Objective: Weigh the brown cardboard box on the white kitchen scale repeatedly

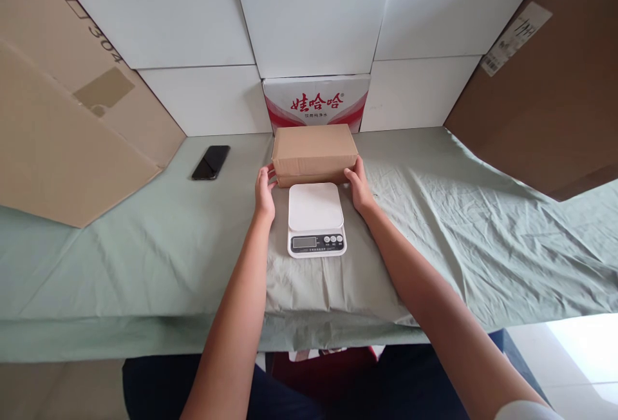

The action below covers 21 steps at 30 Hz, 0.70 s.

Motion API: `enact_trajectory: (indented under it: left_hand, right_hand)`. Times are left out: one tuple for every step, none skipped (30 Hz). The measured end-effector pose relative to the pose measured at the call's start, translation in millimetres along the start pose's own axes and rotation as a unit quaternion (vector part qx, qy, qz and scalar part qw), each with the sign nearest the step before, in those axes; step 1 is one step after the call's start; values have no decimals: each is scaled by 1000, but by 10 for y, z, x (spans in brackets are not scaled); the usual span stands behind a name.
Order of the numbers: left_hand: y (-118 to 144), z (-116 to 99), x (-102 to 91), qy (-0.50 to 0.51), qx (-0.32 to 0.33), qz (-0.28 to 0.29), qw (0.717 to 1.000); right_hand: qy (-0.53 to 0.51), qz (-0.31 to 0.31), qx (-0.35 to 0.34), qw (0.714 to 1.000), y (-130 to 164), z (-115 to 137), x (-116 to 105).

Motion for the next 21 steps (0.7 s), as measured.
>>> enact_trajectory:
  left_hand:
    - [-1,-15,8,3,9,4,1000]
    - [6,-44,17,5,22,8,1000]
    - [25,-86,27,5,39,14,999]
    - [59,-140,38,3,60,21,998]
    - [110,-203,47,-2,84,29,996]
    - [180,-270,54,-10,110,39,993]
    - [267,-335,56,-18,136,48,989]
    - [370,-393,50,-26,158,54,986]
    - [484,-438,33,-32,175,55,982]
    - [606,-468,6,-36,185,53,981]
    - [729,-482,-30,-41,187,48,980]
    - [850,-480,-71,-44,182,44,981]
    - [967,-467,-115,-46,172,43,983]
    - [1074,-447,-160,-46,162,42,985]
    - [1171,-422,-204,-46,150,42,987]
    - [1255,-398,-246,-46,140,41,988]
    - [1326,-375,-283,-45,131,39,990]
    - [1382,-355,-315,-46,123,37,991]
    - [1424,-337,-342,-46,117,35,991]
    - [1453,-323,-362,-47,112,33,992]
    - [1469,-309,-376,-48,108,33,992]
  right_hand:
    - [2,-2,-11,1000,-3,29,5]
    - [0,-5,-22,1000,-7,67,9]
    - [0,-6,-36,999,-12,116,14]
    - [-1,-8,-49,999,-16,173,18]
    - [0,-10,-61,998,-16,238,20]
    - [3,-12,-72,997,-11,307,22]
    - [7,-13,-81,997,3,378,23]
    - [11,-14,-88,996,27,446,23]
    - [15,-13,-92,996,64,509,24]
    - [18,-12,-94,995,114,564,24]
    - [22,-11,-93,995,177,608,25]
    - [27,-10,-90,996,251,641,26]
    - [33,-10,-86,996,335,665,26]
    - [40,-11,-80,996,423,680,26]
    - [47,-12,-73,996,512,690,27]
    - [52,-12,-67,996,599,697,29]
    - [55,-12,-61,997,679,704,32]
    - [58,-12,-57,997,750,712,35]
    - [60,-12,-54,997,811,722,40]
    - [64,-13,-52,997,860,734,45]
    - [72,-10,-51,996,898,746,50]
Point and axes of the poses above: each hand's wrist, its own y-axis away from the middle knuckle, its own x-axis out of the palm, z = x × y, the point moved 3 cm from there along -y, towards the middle knuckle, and after that the axes turned 10 degrees about -x, right-handed, at the moved point
